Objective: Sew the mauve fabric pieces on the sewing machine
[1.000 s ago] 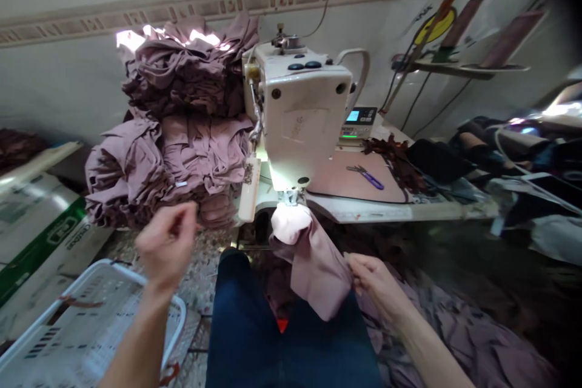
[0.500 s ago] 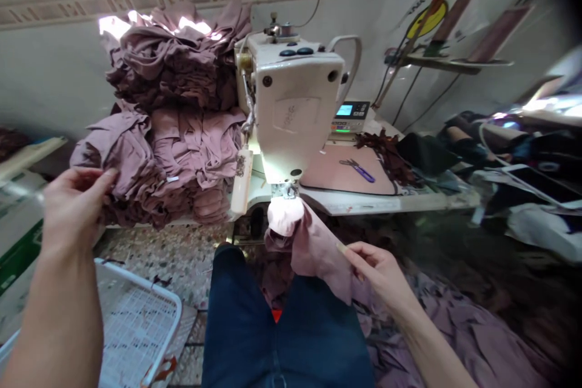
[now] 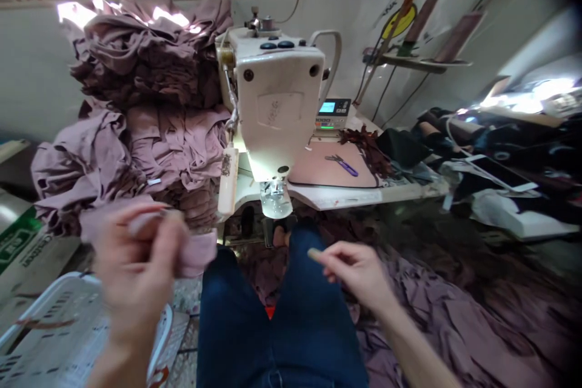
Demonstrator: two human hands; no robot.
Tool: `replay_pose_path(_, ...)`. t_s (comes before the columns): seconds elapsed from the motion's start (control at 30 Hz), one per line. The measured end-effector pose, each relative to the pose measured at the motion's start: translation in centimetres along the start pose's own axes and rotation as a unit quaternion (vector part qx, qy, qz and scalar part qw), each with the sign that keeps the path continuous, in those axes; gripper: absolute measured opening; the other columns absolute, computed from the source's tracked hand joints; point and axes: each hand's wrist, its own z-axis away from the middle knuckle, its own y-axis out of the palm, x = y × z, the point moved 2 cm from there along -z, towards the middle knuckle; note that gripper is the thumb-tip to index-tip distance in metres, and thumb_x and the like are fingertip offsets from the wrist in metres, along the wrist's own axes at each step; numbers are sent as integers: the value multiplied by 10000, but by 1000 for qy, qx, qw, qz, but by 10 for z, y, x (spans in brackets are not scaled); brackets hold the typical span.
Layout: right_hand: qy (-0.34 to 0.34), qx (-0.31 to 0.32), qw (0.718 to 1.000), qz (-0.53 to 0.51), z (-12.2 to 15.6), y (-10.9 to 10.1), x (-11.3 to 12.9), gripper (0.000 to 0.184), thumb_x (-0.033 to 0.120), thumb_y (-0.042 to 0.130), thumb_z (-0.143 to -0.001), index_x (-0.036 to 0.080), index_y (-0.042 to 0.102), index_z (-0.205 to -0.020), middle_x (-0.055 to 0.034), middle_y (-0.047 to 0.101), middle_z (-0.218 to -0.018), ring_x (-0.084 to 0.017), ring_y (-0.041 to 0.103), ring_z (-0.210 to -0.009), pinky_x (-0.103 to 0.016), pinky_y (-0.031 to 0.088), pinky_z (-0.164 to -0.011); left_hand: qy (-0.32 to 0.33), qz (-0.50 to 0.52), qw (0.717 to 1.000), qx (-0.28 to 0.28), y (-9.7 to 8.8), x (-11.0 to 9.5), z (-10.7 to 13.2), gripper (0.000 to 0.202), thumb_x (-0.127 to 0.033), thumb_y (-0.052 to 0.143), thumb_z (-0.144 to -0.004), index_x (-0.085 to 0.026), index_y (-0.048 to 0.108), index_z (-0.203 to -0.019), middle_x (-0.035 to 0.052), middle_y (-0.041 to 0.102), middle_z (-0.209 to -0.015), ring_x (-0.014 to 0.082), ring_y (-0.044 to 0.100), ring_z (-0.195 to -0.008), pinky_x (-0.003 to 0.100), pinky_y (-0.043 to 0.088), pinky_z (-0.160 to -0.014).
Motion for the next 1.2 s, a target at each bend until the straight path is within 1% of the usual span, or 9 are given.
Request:
replay_pose_path(0.07, -33, 71, 996, -36, 13, 55, -3, 363, 561, 922, -791, 207, 859, -842, -67, 802, -739, -208, 702, -617, -276, 517, -529, -57, 60, 990, 113, 31, 15, 33, 442, -444, 814, -931, -260, 709, -1320, 1, 719, -826, 149, 663, -595, 213, 535, -486)
replay_pose_path(0.13, -70, 124, 989, -38, 20, 97, -8, 477, 496, 991, -697, 212, 852, -1055, -73, 830, -951, -221, 720, -729, -269, 523, -559, -81, 120, 969, 202, 57, 36, 61, 228, -404, 797, -951, -226, 812, -1093, 54, 755, -927, 196, 742, -809, 265, 630, -698)
replay_pose_path(0.23, -58, 130, 990, -6, 16, 126, -18, 224, 395, 782, -917, 196, 777, -813, -9, 724, -705, -165, 615, -586, -258, 452, -538, -107, 146, 951, 252, 77, 72, 83, 213, -398, 814, -937, -209, 857, -1024, 107, 750, -1098, 255, 739, -1085, 335, 636, -935)
replay_pose_path(0.33, -63, 172, 982, 43, 1, 115, -20, 329, 278, 643, -986, 201, 734, -680, -3, 696, -630, -162, 607, -577, -263, 427, -569, -126, 130, 927, 329, 79, 99, 85, 321, -427, 876, -873, -216, 848, -1114, 119, 704, -1199, 271, 722, -1123, 357, 647, -918)
replay_pose_path(0.5, -88, 223, 963, 119, -22, 63, -3, 87, 292, 841, -877, 228, 870, -929, -1, 774, -735, -170, 656, -628, -243, 422, -572, -26, 53, 854, 517, 76, 101, 75, 232, -420, 787, -970, -199, 827, -910, 93, 703, -980, 235, 687, -958, 317, 586, -847)
replay_pose_path(0.67, -75, 311, 944, 77, -33, 35, 10, 220, 425, 803, -950, 228, 900, -934, -26, 833, -849, -191, 716, -725, -248, 487, -652, 12, 75, 841, 536, 90, 81, 76, 332, -422, 697, -1028, -186, 771, -806, 128, 727, -1130, 249, 692, -1035, 337, 557, -921)
replay_pose_path(0.9, -58, 248, 965, 67, -40, 23, 7, 323, 470, 752, -972, 209, 890, -841, -18, 806, -730, -181, 657, -619, -256, 418, -565, -166, 143, 833, 508, 107, 88, 82, 405, -529, 765, -961, -162, 764, -1132, -54, 534, -642, 102, 449, -506, 199, 365, -491)
replay_pose_path(1.03, -106, 169, 977, 81, -30, 25, 13, 306, 425, 713, -1007, 223, 866, -834, -38, 826, -810, -214, 711, -720, -274, 459, -618, -38, 101, 876, 470, 102, 80, 62, 293, -426, 708, -1014, -187, 858, -1093, 33, 673, -716, 162, 593, -639, 248, 458, -610)
replay_pose_path(1.2, -175, 62, 979, 85, -15, 34, 34, 307, 391, 683, -1050, 227, 837, -841, -48, 765, -775, -208, 685, -699, -297, 485, -651, 107, 47, 884, 452, 93, 67, 43, 295, -330, 615, -1076, -196, 853, -964, 49, 655, -727, 173, 594, -677, 264, 416, -646)
